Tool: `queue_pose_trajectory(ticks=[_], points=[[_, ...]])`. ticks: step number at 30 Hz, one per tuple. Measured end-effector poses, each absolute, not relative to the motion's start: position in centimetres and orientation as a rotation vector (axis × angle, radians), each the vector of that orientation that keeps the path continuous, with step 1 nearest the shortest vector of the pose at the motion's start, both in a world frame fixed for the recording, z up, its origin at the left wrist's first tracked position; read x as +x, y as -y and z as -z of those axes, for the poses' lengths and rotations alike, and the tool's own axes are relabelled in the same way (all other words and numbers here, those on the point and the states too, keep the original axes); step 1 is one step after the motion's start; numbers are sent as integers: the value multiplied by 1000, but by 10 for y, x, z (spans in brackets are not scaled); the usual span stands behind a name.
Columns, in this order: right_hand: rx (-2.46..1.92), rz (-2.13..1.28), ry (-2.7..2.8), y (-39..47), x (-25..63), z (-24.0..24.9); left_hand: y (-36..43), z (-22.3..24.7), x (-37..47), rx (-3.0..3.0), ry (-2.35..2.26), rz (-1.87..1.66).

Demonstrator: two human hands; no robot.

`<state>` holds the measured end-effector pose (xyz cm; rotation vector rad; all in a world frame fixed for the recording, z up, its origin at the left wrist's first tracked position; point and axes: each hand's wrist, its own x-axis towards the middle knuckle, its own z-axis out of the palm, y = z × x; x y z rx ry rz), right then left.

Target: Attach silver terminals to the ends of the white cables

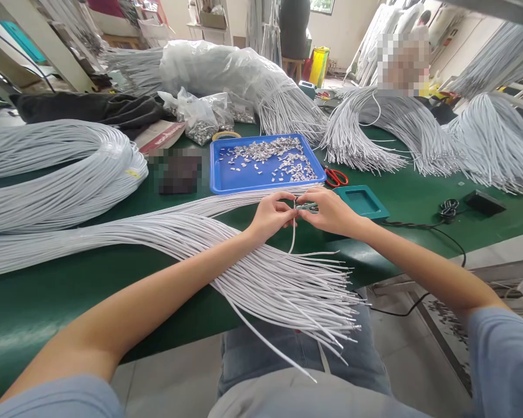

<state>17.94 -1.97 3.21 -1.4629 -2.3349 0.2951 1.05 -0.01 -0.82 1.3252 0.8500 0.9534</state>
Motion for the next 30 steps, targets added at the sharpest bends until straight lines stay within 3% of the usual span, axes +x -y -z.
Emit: queue_pose_trajectory(ticks=[9, 21, 30], points=[[-1482, -412, 2332, 14, 178, -37, 2, 7, 11, 1380, -781, -948], [-1625, 81, 2706, 15, 207, -43, -1, 8, 14, 1393, -875, -860], [-1712, 128, 2763, 10, 201, -44, -1, 7, 15, 1401, -945, -794]])
